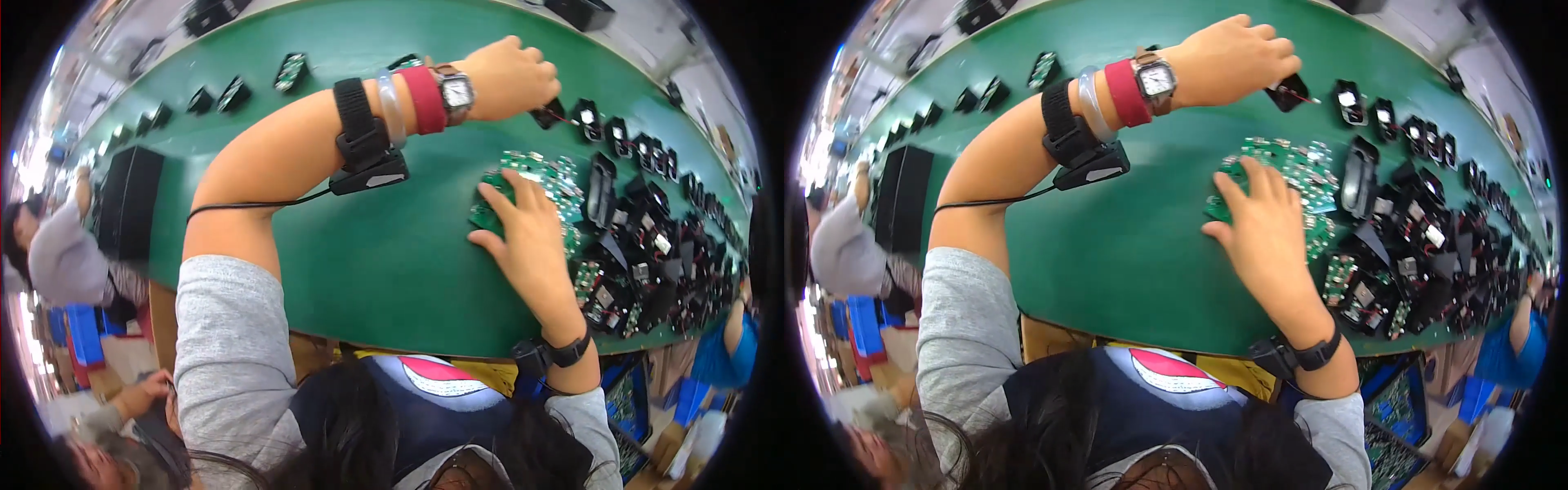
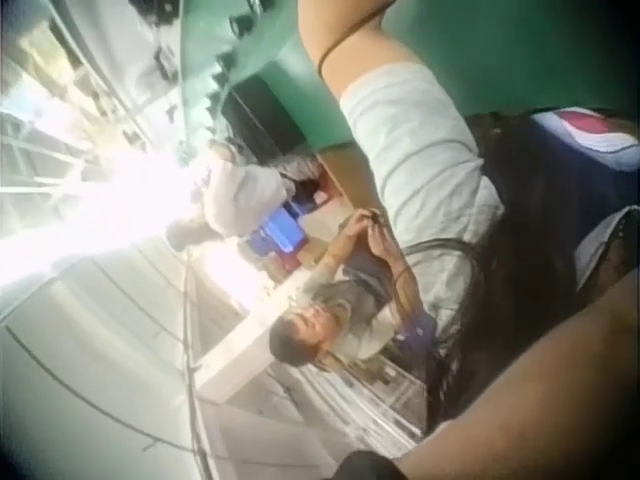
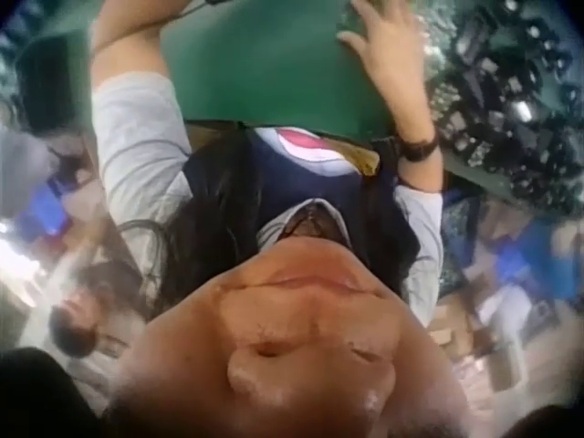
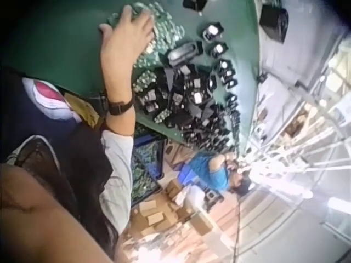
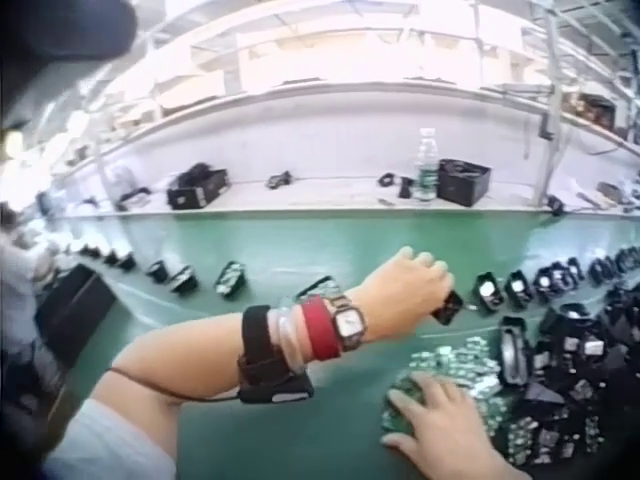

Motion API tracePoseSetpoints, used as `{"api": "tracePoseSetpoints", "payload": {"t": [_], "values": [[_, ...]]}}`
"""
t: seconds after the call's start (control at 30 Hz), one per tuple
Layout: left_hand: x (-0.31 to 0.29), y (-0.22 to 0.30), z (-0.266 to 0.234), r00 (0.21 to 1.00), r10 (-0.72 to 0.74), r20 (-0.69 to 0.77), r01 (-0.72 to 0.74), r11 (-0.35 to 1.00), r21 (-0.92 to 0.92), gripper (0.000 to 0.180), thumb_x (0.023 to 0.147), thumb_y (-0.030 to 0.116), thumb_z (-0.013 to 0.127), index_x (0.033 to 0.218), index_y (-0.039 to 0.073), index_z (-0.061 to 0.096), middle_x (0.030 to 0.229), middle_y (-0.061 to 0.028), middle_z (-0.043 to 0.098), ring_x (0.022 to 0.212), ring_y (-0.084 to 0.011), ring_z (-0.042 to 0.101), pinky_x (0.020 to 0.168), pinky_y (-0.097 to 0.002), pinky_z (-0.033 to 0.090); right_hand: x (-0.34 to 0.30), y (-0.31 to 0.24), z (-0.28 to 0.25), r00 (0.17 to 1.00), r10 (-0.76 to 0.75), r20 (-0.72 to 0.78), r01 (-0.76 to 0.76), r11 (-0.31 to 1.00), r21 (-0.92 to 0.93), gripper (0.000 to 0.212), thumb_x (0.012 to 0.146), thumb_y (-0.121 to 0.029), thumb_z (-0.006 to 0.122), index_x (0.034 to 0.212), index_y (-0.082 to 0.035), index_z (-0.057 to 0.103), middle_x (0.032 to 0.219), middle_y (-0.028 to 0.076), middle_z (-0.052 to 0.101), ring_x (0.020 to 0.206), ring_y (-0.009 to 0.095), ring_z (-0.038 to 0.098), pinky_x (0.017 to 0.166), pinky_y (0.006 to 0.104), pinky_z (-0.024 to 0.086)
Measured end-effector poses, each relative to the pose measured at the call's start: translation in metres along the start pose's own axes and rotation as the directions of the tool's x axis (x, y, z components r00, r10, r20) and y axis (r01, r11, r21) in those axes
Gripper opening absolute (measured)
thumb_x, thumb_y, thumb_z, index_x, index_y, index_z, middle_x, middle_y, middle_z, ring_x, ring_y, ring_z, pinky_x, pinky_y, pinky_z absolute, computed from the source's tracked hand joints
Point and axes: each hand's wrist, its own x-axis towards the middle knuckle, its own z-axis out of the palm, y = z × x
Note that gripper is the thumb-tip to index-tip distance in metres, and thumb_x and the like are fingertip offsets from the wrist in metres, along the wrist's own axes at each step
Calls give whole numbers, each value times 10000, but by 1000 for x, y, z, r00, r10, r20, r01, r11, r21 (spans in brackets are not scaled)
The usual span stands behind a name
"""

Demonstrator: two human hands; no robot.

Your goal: The person picks up a circuit board and a plastic housing, connects a wire to the board, and presses the board into the housing. They then place the assembled unit on the workbench and reach into a bin to retrieve another circuit board.

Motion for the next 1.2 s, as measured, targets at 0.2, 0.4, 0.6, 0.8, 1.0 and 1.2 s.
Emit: {"api": "tracePoseSetpoints", "payload": {"t": [0.2, 0.4, 0.6, 0.8, 1.0, 1.2], "values": [[-78, 28, -73, 990, -72, 118, 76, 997, -25, 261, 750, 118, 669, 986, 67, 568, 876, -34, 601, 863, -199, 616, 692, -317, 478, -3, 3, -7, 997, 70, 28, -71, 995, 64, 308, 742, -111, 747, 1039, -46, 694, 1157, 162, 617, 1060, 343, 587, 909, 398, 472], [-163, 87, -91, 892, -219, 395, 337, 904, -261, 237, 755, 205, 693, 868, 32, 577, 822, -85, 626, 766, -235, 636, 648, -325, 480, 6, 9, -21, 980, 190, 53, -196, 908, 371, 172, 814, -99, 688, 912, 41, 672, 900, 139, 679, 888, 252, 642, 836, 319, 477], [-140, 105, -89, 897, -250, 364, 403, 799, -446, 644, 795, 486, 679, 1074, -78, 541, 679, -94, 627, 635, -252, 649, 579, -333, 484, 12, 27, -25, 934, 338, 120, -310, 595, 742, 162, 914, -162, 642, 884, -4, 659, 710, -54, 550, 603, 24, 449, 561, 178, 342], [-132, 92, -87, 896, -318, 310, 434, 771, -466, 931, 768, 667, 582, 1321, -69, 440, 696, -94, 617, 608, -247, 624, 548, -326, 473, 14, 18, -19, 891, 406, 204, -313, 223, 923, 154, 936, -187, 620, 940, -33, 633, 689, -35, 537, 557, 40, 465, 509, 178, 337], [-129, 89, -66, 911, -407, 62, 318, 601, -733, 651, 762, 287, 767, 1335, 107, 516, 875, -57, 648, 711, -188, 636, 630, -285, 510, 10, -4, 1, 892, 253, 374, -403, 72, 912, 210, 946, -196, 612, 1018, 0, 638, 788, 48, 658, 606, 76, 572, 531, 194, 440], [-149, 67, -53, 720, -433, 543, 523, -176, -834, 402, 842, 71, 697, 1228, 34, 594, 873, -12, 602, 732, -66, 602, 619, -213, 495, 9, -20, -9, 919, 372, 133, -368, 685, 629, 122, 917, -120, 616, 985, -20, 638, 919, 22, 644, 727, 75, 548, 582, 192, 402]]}}
